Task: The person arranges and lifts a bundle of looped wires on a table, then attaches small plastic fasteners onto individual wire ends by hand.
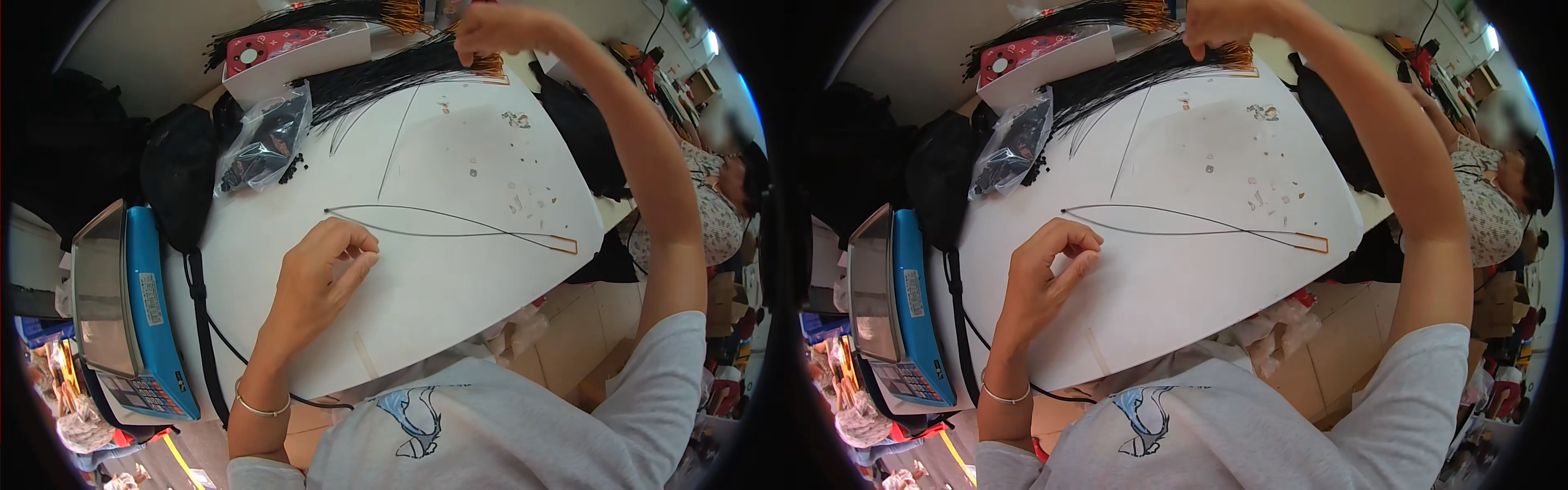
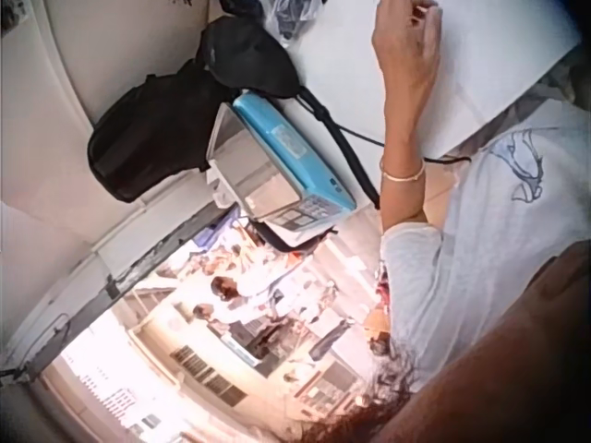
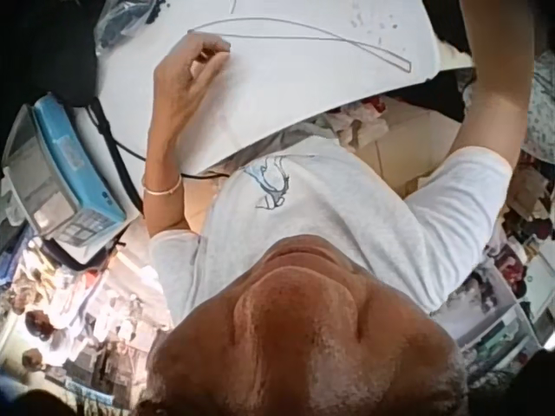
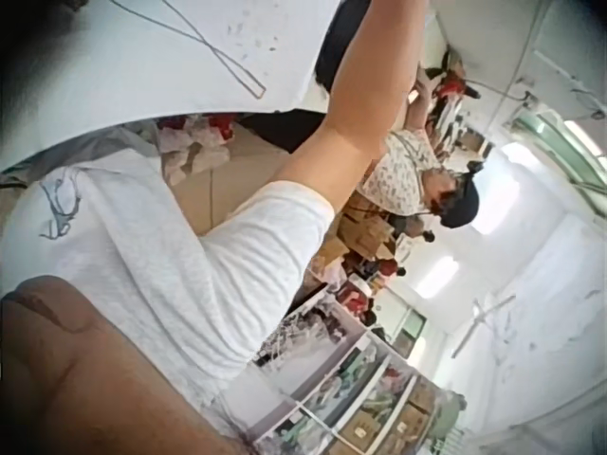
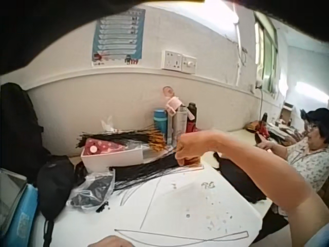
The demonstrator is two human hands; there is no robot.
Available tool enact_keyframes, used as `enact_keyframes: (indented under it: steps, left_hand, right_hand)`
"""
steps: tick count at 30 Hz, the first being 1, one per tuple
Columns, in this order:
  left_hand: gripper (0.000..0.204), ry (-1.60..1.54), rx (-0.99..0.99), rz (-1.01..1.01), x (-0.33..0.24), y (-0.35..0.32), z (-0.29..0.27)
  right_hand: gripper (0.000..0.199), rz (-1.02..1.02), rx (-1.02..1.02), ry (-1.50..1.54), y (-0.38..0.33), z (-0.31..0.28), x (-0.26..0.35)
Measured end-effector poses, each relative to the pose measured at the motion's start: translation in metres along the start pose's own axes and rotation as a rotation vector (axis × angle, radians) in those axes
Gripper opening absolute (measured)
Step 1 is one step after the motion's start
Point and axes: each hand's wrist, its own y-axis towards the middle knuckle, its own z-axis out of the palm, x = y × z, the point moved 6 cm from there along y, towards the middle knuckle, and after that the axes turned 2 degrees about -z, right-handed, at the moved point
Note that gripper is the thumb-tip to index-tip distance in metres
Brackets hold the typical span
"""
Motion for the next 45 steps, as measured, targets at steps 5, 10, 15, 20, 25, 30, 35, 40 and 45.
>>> enact_keyframes:
  steps: [5,10,15,20,25,30,35,40,45]
  left_hand:
    - [0.007,0.235,-0.082,0.03,0.012,-0.006,-0.007]
    - [0.006,0.417,-0.048,0.225,-0.01,-0.007,0.006]
    - [0.005,-0.044,0.028,0.039,-0.021,-0.014,-0.011]
    - [0.014,-0.975,-0.137,0.052,-0.048,0.013,-0.032]
    - [0.018,-1.247,-0.309,0.072,-0.03,0.023,-0.046]
    - [0.018,-0.956,-0.403,0.047,0.003,0.021,-0.037]
    - [0.018,-0.553,-0.349,0.074,0.004,0.018,-0.024]
    - [0.018,-0.385,-0.25,0.114,0.0,0.019,-0.011]
    - [0.018,-0.418,-0.151,0.077,0.004,0.019,-0.005]
  right_hand:
    - [0.027,-0.284,0.03,0.384,0.015,-0.075,0.068]
    - [0.026,-0.326,0.151,1.171,-0.022,-0.104,0.045]
    - [0.017,-0.464,-0.124,1.218,-0.062,-0.07,0.11]
    - [0.03,-0.465,-0.347,0.466,-0.095,0.04,0.137]
    - [0.027,-0.409,-0.298,0.506,-0.116,0.078,0.11]
    - [0.031,-0.204,-0.229,0.416,-0.127,0.1,0.068]
    - [0.033,-0.213,-0.512,0.349,-0.112,0.091,0.078]
    - [0.029,-0.325,-0.237,0.961,-0.066,0.08,0.141]
    - [0.018,-0.398,-0.02,1.15,-0.051,0.087,0.17]
